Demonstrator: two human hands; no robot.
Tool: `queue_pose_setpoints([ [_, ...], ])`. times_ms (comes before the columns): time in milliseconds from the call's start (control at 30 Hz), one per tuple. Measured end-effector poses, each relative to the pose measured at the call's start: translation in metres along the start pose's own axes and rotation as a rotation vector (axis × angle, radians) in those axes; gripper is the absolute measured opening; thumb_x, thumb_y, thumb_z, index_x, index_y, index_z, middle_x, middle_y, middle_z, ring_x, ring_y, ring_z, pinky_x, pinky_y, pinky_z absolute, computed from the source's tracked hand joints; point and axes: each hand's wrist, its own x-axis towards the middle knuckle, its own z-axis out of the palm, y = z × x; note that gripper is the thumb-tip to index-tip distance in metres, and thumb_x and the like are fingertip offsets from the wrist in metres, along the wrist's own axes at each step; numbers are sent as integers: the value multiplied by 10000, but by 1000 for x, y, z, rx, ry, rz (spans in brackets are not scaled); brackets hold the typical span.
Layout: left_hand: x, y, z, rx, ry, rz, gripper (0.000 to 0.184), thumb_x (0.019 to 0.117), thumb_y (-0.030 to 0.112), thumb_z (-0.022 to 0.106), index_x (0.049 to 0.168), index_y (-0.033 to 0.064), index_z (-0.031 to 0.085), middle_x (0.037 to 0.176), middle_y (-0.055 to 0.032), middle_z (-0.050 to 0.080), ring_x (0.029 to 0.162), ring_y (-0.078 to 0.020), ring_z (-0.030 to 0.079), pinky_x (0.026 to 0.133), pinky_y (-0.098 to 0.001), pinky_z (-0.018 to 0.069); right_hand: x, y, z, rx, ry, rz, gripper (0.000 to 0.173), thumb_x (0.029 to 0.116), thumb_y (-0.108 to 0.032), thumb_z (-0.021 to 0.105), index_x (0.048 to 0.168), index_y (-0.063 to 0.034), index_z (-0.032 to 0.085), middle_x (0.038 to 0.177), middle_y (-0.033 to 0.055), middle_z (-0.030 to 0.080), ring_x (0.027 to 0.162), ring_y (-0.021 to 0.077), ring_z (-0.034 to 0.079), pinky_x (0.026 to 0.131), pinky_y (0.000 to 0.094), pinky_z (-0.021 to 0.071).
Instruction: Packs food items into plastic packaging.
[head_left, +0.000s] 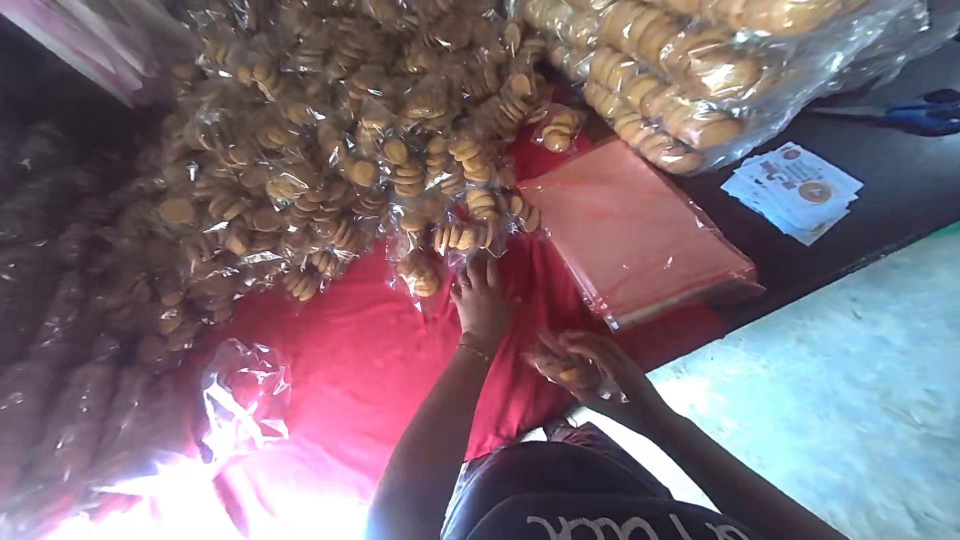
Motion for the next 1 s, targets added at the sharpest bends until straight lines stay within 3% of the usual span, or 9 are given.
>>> queue_pose_setpoints([
  [100, 3, -19, 5, -19, 162, 26, 428, 999, 157, 588, 1424, 113, 562, 1453, -266, 499, 1326, -462, 502, 1035, -598, 446, -5, 1, 2, 96, 6, 18, 548, 840, -328, 761, 1297, -73, 602, 1338, 179, 601, 1275, 187, 572, 1072, 296, 477],
  [233, -56, -65, -8, -126, 111, 124, 437, 1063, 71, 436, 1495, 14, 469, 1326, -240, 638, 1111, -410, 685, 942, -533, 550, -8, 7, 2, 163, 43, 115, 637, 815, -384, 782, 1299, -8, 607, 1306, 173, 641, 1230, 182, 611, 1057, 316, 500],
  [333, -87, -99, 18, -19, 256, 199, 441, 950, 135, 655, 1371, 8, 622, 1386, -215, 614, 1254, -412, 609, 1009, -560, 509, -3, 3, 5, 158, 69, 141, 635, 806, -381, 778, 1282, 4, 607, 1295, 166, 646, 1220, 160, 612, 1047, 291, 500],
  [400, -85, -103, 22, -15, 389, 149, 335, 907, 152, 703, 1214, 22, 726, 1187, -178, 721, 1097, -380, 694, 892, -549, 568, 0, 1, 7, 196, 76, 154, 639, 791, -336, 789, 1292, 15, 604, 1297, 161, 649, 1220, 141, 615, 1045, 270, 503],
  [567, -75, -104, -27, -1102, 298, -296, 357, 1116, 173, 356, 1290, -76, 544, 1036, -139, 647, 900, -129, 652, 827, -305, 564, 10, -9, 4, 438, 115, 239, 666, 736, -256, 815, 1293, 33, 589, 1246, 49, 701, 1151, 60, 656, 992, 225, 550],
  [633, -67, -105, -38, -1272, 280, -390, 405, 1123, 210, 342, 1345, -79, 517, 1233, -192, 603, 1074, -169, 601, 935, -347, 505, 13, -13, 3, 460, 125, 261, 666, 731, -252, 813, 1288, 34, 586, 1219, 18, 713, 1125, 36, 661, 980, 212, 549],
  [800, 15, -113, -28, -807, 320, -361, 358, 1077, 190, 489, 1260, -77, 642, 1298, -301, 612, 1260, -417, 560, 1111, -560, 381, 14, -23, 5, 390, 63, 313, 698, 759, -285, 797, 1264, 138, 565, 1180, 68, 702, 1082, -38, 632, 953, 150, 518],
  [867, 25, -115, -36, -632, 366, -269, 320, 1050, 183, 548, 1215, -58, 679, 1241, -269, 653, 1195, -400, 616, 1074, -538, 441, 16, -25, 5, 474, 52, 343, 670, 736, -205, 795, 1262, 133, 552, 1173, 40, 704, 1067, -34, 643, 936, 158, 535],
  [1000, -7, -149, -53, -417, 472, 92, 206, 973, 87, 631, 1068, -67, 729, 1124, -226, 708, 1099, -360, 674, 1006, -513, 504, 7, -9, 0, 477, 2, 344, 710, 783, -302, 812, 1321, 74, 544, 1198, 7, 695, 1092, -8, 645, 959, 201, 543],
])
